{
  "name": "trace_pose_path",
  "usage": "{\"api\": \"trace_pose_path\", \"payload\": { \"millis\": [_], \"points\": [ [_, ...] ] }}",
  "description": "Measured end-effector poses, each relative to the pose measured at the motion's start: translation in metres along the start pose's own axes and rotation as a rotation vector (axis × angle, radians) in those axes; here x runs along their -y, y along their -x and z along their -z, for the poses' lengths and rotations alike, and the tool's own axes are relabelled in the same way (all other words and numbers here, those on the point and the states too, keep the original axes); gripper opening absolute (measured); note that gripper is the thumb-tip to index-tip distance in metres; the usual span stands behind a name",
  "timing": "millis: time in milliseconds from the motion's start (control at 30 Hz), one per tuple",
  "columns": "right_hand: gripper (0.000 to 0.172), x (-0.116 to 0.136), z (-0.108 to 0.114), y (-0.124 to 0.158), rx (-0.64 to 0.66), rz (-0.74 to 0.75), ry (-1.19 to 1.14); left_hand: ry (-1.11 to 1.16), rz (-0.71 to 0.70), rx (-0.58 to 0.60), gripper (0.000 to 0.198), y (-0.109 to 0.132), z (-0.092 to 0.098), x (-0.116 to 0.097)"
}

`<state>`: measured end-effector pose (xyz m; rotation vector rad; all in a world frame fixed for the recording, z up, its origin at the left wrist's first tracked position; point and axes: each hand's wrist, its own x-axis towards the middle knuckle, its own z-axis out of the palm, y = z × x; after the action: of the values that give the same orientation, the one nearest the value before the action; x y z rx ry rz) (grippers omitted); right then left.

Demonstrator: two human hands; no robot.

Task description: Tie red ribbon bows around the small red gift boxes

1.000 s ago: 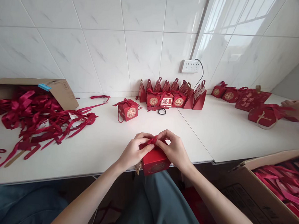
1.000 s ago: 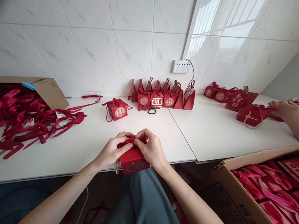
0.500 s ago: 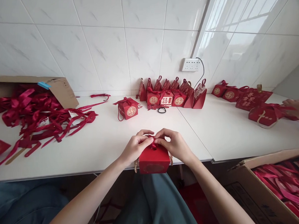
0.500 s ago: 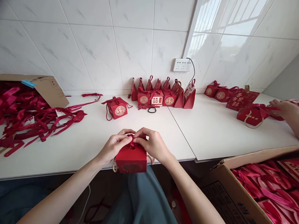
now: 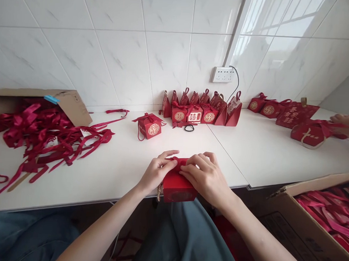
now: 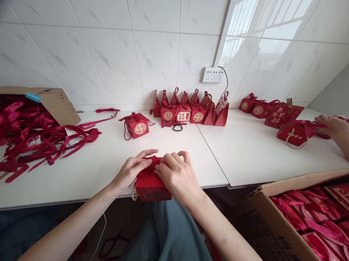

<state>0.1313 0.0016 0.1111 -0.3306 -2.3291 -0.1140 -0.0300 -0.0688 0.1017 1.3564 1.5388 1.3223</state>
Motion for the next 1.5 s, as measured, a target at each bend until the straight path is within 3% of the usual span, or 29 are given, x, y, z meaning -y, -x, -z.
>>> {"api": "trace_pose_path", "payload": {
  "millis": [400, 533, 700, 800, 867, 967, 1033, 1267, 1500],
  "points": [
    [0.022, -0.015, 0.014, 0.004, 0.045, 0.132, 0.027, -0.255, -0.07, -0.089, 0.038, 0.011, 0.011, -0.001],
    [0.024, -0.025, 0.017, 0.013, 0.054, 0.172, 0.015, -0.354, -0.123, -0.184, 0.038, 0.019, 0.015, 0.002],
    [0.024, -0.031, 0.019, 0.021, 0.049, 0.162, -0.018, -0.424, -0.175, -0.231, 0.027, 0.028, 0.015, 0.002],
    [0.015, -0.024, 0.019, 0.019, 0.009, -0.001, -0.139, -0.437, -0.15, -0.242, 0.019, 0.028, 0.012, -0.003],
    [0.019, -0.018, 0.02, 0.017, 0.036, -0.229, -0.247, -0.43, -0.129, -0.23, 0.018, 0.028, 0.01, -0.008],
    [0.042, -0.007, 0.022, 0.013, 0.232, -0.57, -0.421, -0.393, -0.095, -0.177, 0.024, 0.027, 0.008, -0.015],
    [0.047, -0.001, 0.022, 0.011, 0.338, -0.689, -0.523, -0.365, -0.064, -0.153, 0.027, 0.028, 0.007, -0.017],
    [0.038, 0.006, 0.013, 0.009, 0.337, -0.817, -0.65, -0.238, 0.029, -0.132, 0.028, 0.03, 0.004, -0.016],
    [0.034, -0.016, 0.009, 0.005, 0.441, -0.896, -1.124, -0.164, 0.079, -0.066, 0.031, 0.025, 0.01, -0.017]
  ]
}}
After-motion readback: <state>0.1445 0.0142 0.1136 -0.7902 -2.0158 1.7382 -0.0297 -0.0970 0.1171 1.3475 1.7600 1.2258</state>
